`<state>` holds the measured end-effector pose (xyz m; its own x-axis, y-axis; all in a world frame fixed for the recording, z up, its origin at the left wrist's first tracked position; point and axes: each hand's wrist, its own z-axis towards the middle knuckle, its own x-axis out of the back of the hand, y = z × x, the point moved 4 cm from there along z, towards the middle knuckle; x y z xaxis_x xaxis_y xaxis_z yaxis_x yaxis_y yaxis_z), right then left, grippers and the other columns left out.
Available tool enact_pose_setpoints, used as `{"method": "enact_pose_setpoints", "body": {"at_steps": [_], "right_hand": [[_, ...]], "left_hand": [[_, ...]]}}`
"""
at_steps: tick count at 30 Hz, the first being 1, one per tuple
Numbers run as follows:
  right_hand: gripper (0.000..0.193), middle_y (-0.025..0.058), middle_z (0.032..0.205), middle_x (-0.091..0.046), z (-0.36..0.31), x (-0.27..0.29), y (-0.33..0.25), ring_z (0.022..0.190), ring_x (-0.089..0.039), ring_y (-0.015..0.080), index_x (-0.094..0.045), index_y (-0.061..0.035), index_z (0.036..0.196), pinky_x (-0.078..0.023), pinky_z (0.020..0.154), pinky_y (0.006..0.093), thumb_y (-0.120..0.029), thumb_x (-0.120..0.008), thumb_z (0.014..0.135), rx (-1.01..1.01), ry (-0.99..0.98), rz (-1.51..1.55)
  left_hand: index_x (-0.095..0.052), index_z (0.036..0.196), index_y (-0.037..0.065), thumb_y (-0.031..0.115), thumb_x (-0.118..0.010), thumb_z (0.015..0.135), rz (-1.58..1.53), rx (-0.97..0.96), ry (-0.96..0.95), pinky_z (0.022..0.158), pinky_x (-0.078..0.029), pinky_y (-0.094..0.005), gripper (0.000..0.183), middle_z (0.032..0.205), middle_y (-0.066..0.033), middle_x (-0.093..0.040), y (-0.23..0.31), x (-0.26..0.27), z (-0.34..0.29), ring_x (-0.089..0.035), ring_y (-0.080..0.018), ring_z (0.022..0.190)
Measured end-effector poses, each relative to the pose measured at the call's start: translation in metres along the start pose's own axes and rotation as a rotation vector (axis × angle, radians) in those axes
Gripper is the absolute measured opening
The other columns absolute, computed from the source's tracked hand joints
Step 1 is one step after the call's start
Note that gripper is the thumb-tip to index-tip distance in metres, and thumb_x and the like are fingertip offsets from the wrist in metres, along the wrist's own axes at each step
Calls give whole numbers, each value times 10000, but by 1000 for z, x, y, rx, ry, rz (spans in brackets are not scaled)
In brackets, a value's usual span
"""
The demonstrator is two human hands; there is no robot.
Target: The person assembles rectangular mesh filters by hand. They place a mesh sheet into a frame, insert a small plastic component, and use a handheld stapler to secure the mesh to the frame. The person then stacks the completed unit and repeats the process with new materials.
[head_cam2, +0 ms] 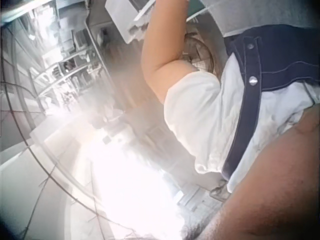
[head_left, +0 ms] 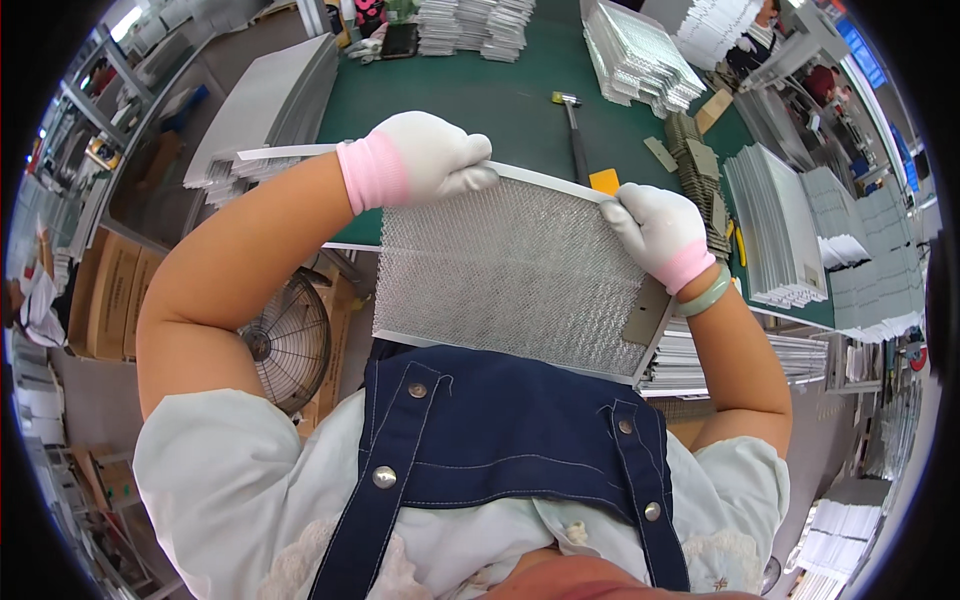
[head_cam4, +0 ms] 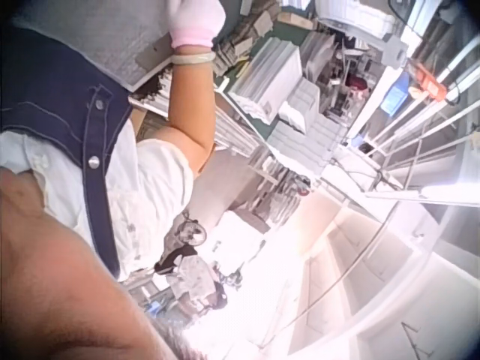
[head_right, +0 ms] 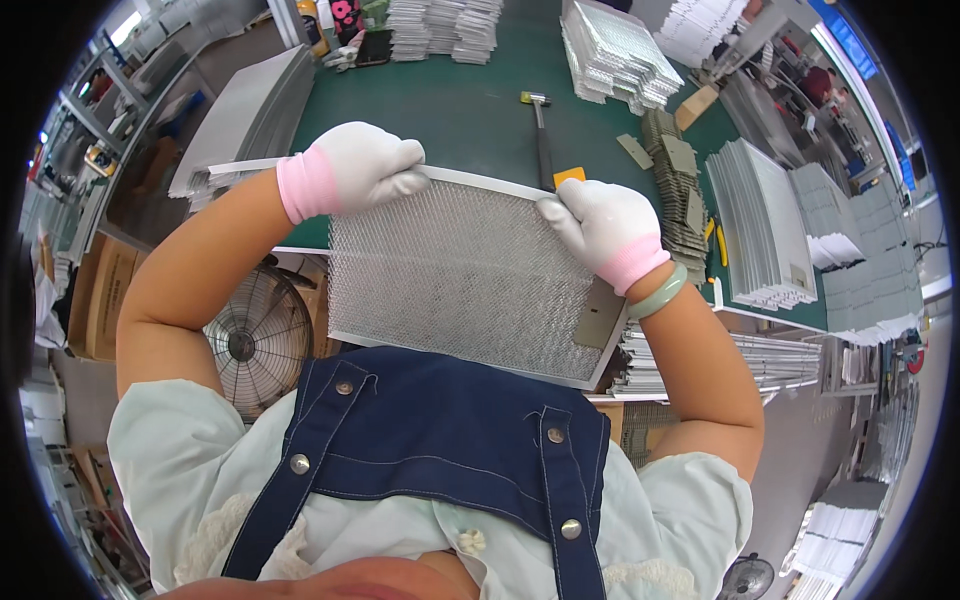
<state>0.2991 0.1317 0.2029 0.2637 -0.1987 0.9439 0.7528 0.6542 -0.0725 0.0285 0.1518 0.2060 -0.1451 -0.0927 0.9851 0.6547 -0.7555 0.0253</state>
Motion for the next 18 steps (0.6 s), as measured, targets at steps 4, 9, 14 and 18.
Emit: {"method": "enact_pose_setpoints", "body": {"at_steps": [4, 9, 14, 18], "right_hand": [[359, 149, 718, -606, 9, -1, -6, 705, -628, 346, -596, -60, 804, -487, 629, 441, -378, -547, 964, 17, 4, -32], [350, 156, 751, -629, 36, -9, -42, 743, -642, 357, -609, -59, 867, -500, 679, 446, -382, -526, 972, 33, 17, 147], [361, 154, 777, -643, 52, -27, -44, 758, -645, 366, -612, -64, 880, -504, 702, 451, -400, -515, 971, -61, -224, 122], [386, 162, 800, -649, 43, -44, -47, 773, -639, 376, -607, -65, 866, -493, 704, 464, -414, -490, 979, -20, -108, 69]], "left_hand": [[-599, 900, 45, 367, -535, 970, 42, 60, 2, 644, -504, -445, 336, 691, -155, -614, 4, 6, -9, -626, -365, 686], [-604, 930, 34, 358, -523, 980, -111, 100, -13, 674, -510, -439, 337, 744, -152, -635, 10, 5, -6, -638, -359, 724], [-602, 990, 40, 372, -451, 1014, -293, 246, -337, 745, -524, -432, 365, 797, -143, -656, -3, 0, -8, -664, -335, 780], [-594, 1103, 44, 411, -414, 1022, -99, 315, -375, 822, -533, -424, 417, 881, -166, -683, 15, -10, -17, -674, -338, 877]]}}
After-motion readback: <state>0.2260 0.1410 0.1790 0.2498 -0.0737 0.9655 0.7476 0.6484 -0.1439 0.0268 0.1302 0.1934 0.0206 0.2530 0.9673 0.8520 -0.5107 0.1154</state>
